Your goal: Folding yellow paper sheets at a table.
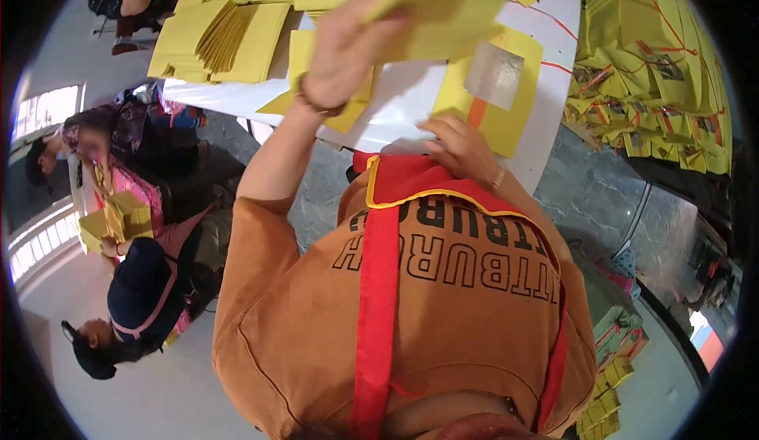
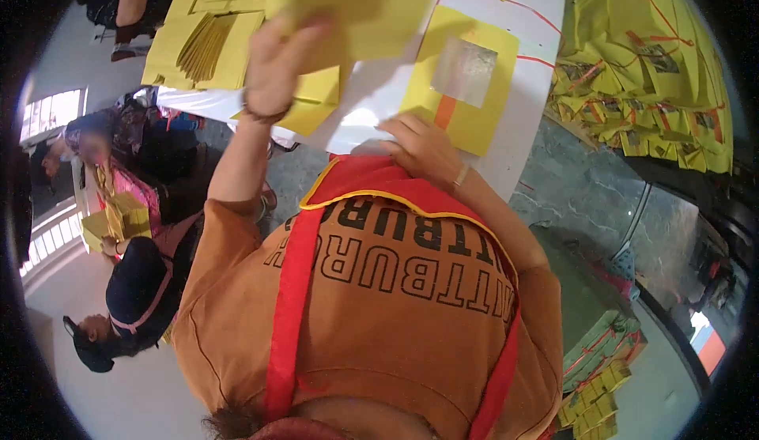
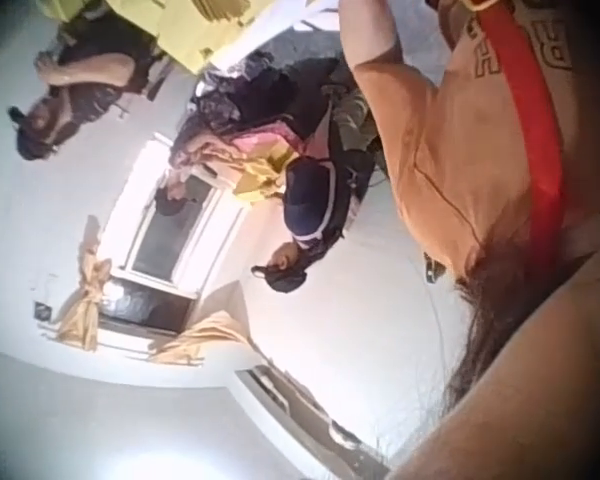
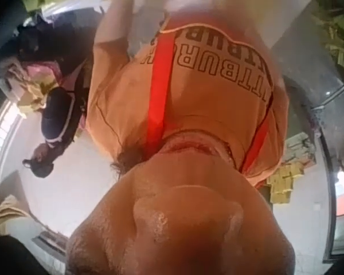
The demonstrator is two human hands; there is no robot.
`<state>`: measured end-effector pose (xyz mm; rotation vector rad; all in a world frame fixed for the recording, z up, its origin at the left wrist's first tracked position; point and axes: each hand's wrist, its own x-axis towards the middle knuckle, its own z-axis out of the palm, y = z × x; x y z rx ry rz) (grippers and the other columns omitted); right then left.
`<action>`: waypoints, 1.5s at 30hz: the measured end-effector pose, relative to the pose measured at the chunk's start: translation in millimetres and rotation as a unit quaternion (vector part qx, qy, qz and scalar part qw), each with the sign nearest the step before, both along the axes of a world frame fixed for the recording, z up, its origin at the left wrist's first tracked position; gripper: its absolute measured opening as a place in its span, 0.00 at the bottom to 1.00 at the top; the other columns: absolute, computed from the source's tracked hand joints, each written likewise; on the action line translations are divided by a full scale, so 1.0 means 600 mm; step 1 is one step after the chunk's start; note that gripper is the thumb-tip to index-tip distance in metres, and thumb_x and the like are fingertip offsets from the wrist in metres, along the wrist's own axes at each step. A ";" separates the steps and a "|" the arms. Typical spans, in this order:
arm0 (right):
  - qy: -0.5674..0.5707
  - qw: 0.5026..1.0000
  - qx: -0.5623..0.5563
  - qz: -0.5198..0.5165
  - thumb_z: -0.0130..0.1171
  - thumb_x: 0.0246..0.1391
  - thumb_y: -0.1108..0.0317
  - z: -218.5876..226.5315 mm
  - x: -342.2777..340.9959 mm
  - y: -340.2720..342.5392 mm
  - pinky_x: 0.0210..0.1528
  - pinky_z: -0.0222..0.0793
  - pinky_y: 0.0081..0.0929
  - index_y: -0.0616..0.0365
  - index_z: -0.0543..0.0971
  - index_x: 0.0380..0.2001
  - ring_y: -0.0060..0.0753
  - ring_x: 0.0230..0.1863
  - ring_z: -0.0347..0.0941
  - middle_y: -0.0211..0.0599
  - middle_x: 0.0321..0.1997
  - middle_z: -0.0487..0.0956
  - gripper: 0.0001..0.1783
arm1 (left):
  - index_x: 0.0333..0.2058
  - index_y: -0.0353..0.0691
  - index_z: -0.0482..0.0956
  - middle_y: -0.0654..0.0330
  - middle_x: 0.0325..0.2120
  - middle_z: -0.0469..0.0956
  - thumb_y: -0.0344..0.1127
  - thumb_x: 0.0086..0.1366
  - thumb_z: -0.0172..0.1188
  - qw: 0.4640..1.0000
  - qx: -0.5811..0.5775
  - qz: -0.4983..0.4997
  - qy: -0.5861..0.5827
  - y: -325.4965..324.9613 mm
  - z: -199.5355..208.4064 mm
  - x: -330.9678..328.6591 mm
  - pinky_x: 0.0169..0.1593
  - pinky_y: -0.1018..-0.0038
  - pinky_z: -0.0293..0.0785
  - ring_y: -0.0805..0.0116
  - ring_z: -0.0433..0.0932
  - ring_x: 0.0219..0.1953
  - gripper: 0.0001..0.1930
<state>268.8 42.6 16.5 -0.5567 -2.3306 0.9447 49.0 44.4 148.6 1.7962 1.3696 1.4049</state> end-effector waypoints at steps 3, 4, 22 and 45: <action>-0.108 0.992 0.057 0.028 0.55 0.49 0.63 0.004 -0.088 0.016 0.36 0.69 0.33 0.53 0.73 0.43 0.41 0.36 0.71 0.36 0.35 0.74 0.17 | 0.42 0.30 0.73 0.60 0.37 0.75 0.27 0.62 0.50 0.983 0.022 0.102 -0.152 -0.071 -0.003 -0.110 0.41 0.76 0.69 0.73 0.73 0.37 0.11; -0.106 0.992 0.059 0.032 0.55 0.49 0.63 0.000 -0.109 0.018 0.36 0.69 0.33 0.53 0.73 0.43 0.41 0.36 0.71 0.36 0.35 0.74 0.17 | 0.46 0.29 0.71 0.58 0.38 0.75 0.26 0.63 0.49 0.978 0.069 0.128 -0.147 -0.088 -0.010 -0.134 0.42 0.74 0.70 0.69 0.74 0.38 0.13; -0.179 0.916 -0.335 -0.131 0.52 0.51 0.55 -0.080 -0.214 0.101 0.32 0.70 0.30 0.61 0.78 0.28 0.35 0.26 0.77 0.40 0.24 0.79 0.17 | 0.49 0.51 0.74 0.61 0.48 0.72 0.22 0.45 0.53 0.870 0.075 0.194 0.448 -0.089 -0.210 -0.137 0.48 0.66 0.64 0.61 0.68 0.49 0.29; -0.139 0.986 0.011 -0.093 0.58 0.47 0.63 -0.064 -0.193 0.070 0.51 0.62 0.36 0.65 0.71 0.45 0.50 0.50 0.64 0.51 0.49 0.66 0.23 | 0.60 0.56 0.59 0.52 0.60 0.55 0.54 0.55 0.56 0.844 -0.120 0.178 0.491 -0.065 -0.307 -0.137 0.56 0.49 0.52 0.49 0.54 0.59 0.34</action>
